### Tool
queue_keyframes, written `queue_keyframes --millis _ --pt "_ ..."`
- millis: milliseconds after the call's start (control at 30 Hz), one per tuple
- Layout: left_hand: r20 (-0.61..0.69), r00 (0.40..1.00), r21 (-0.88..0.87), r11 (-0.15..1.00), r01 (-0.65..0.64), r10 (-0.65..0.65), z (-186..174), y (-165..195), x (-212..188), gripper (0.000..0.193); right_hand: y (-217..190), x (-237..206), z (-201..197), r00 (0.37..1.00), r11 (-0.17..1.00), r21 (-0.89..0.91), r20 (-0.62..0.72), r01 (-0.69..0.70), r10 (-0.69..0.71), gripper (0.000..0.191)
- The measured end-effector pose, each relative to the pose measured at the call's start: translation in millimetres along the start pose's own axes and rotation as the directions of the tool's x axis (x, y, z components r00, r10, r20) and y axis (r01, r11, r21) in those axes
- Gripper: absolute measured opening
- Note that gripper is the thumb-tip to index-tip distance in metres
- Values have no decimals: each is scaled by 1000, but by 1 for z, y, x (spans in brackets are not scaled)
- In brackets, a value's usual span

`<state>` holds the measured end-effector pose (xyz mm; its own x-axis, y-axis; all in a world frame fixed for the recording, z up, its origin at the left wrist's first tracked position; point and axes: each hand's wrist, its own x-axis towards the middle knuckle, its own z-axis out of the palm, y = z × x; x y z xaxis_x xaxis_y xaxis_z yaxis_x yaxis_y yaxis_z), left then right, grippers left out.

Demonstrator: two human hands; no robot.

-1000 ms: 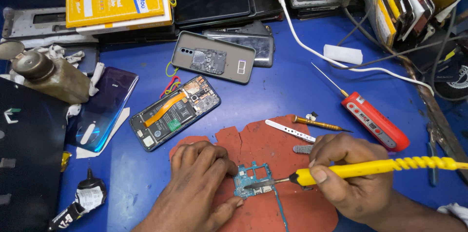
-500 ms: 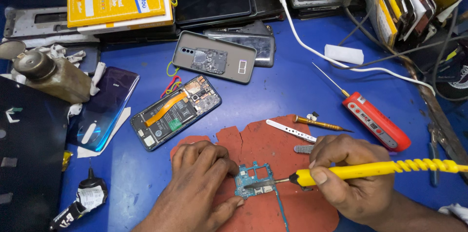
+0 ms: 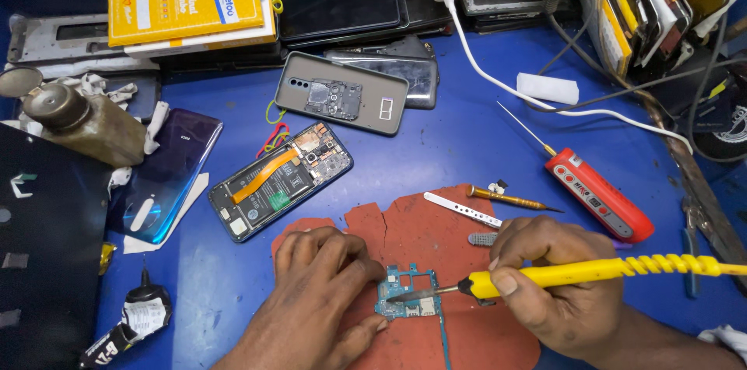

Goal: The person solders a disassembled smartphone motherboard on a red mat, holding the board steady with one hand while applying a yellow soldering iron to its components with the other. A disassembled phone body and other phone parts lie on the blue workbench around them.

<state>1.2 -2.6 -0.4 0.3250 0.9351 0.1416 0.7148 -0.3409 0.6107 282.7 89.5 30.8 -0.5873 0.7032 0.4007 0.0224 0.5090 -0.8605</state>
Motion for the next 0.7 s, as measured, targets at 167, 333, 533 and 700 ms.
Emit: queue_keyframes --millis 167,333,533,700 --pt "-15 1000 -1 1000 -6 6 2 -1 -1 48 0 0 0 1000 1000 13 -4 -16 16 9" --pt "-8 1000 -15 1000 8 -8 2 -1 0 48 0 1 0 1000 1000 0 0 -10 10 9" --pt "0 1000 -4 1000 8 -8 1 0 1 50 0 1 1 1000 999 31 17 -22 21 8" --pt "9 1000 -6 1000 9 -9 0 1 0 50 -1 0 0 999 999 26 19 -28 27 8"
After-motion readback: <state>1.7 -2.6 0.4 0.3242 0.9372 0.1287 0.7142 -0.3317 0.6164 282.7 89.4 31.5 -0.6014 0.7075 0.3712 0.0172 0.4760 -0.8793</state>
